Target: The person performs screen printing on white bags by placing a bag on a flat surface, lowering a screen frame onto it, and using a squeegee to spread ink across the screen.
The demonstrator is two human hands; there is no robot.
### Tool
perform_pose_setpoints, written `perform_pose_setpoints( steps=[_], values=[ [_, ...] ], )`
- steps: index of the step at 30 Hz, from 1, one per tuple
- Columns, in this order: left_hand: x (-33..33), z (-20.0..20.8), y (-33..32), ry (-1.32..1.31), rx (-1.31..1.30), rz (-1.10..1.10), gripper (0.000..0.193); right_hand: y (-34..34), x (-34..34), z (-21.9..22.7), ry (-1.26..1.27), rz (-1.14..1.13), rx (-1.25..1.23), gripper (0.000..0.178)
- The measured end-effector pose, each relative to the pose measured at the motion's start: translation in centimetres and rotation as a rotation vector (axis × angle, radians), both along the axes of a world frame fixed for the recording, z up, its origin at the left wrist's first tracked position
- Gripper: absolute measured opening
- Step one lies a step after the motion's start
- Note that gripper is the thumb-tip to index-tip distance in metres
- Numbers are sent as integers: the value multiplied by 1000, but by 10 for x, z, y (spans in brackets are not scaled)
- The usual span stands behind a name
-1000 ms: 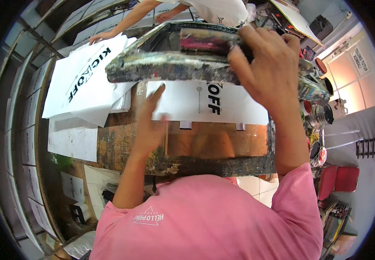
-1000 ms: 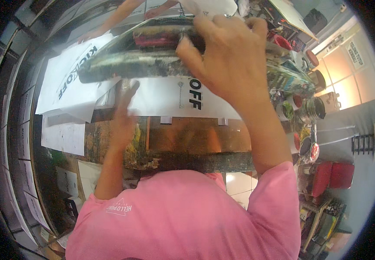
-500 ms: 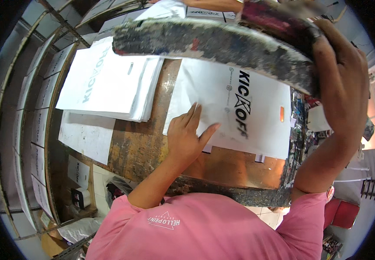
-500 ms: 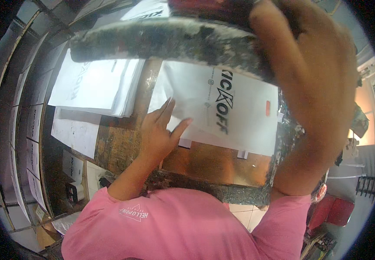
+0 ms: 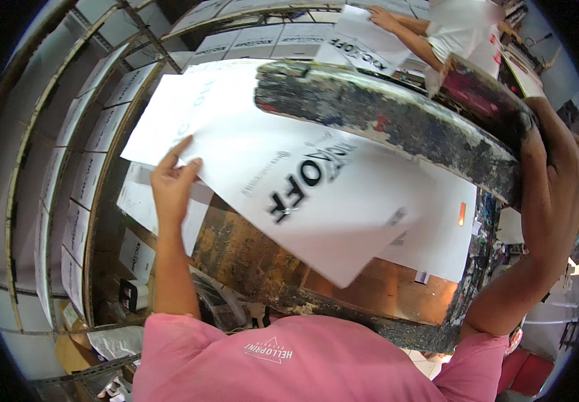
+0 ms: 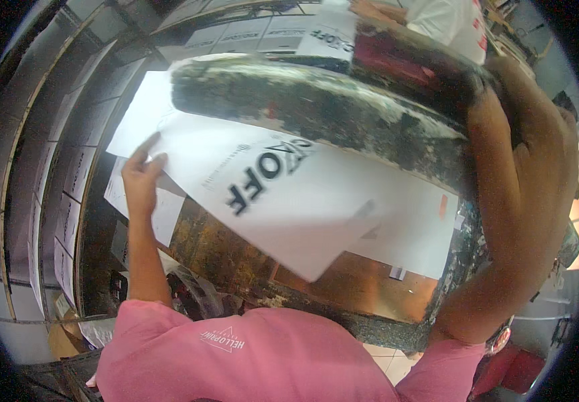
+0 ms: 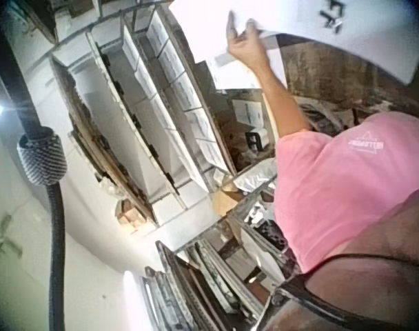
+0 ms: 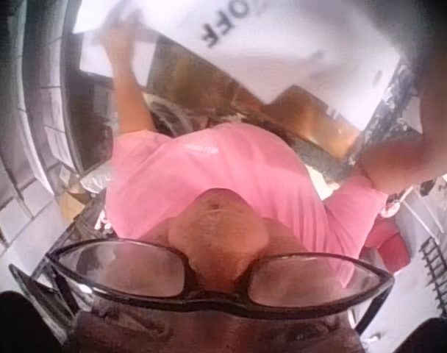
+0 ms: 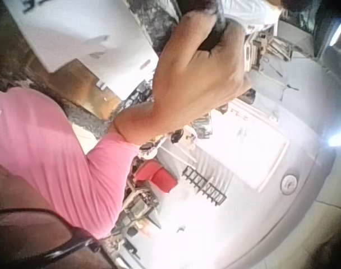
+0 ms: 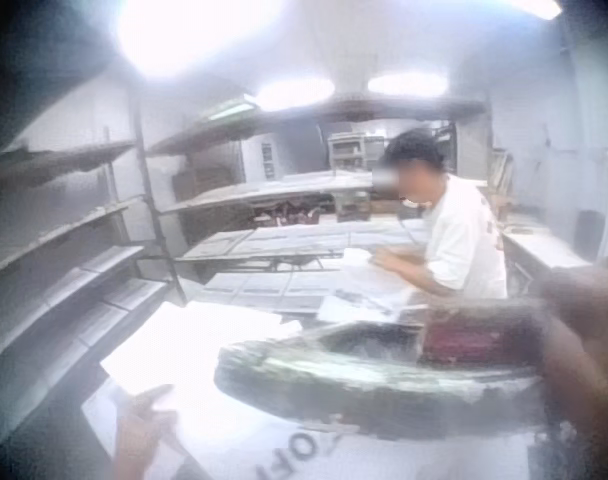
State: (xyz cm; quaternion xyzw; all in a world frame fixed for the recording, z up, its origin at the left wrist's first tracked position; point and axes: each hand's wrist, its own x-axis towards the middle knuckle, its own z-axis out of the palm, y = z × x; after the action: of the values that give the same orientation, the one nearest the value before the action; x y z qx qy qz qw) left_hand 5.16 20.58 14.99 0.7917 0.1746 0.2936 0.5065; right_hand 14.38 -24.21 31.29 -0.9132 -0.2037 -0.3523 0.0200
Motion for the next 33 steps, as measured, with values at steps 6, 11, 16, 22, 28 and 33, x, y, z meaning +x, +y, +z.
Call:
perform_pose_setpoints(
  steps=[6, 11, 16, 22, 28, 33],
  values=[
    [45, -3, 159, 177, -120, -141, 70, 13, -17, 4, 2, 48, 49, 36],
    [66, -17, 247, 537, 678, 537, 69, 21, -23, 1, -7, 104, 92, 33],
    [46, 23, 13, 235, 369, -372, 62, 22, -34, -16, 31, 7, 251, 58],
    [-99, -9, -163, -50, -1382, -710, 103, 14, -100, -106, 391, 89, -10, 64],
    [-114, -127, -151, 424, -1372, -418, 113, 3, -140, -230, 720, 265, 92, 44],
    [-116, -143, -155, 506, -1274, -317, 114, 13, -125, -268, 694, 241, 65, 45]
  ],
)
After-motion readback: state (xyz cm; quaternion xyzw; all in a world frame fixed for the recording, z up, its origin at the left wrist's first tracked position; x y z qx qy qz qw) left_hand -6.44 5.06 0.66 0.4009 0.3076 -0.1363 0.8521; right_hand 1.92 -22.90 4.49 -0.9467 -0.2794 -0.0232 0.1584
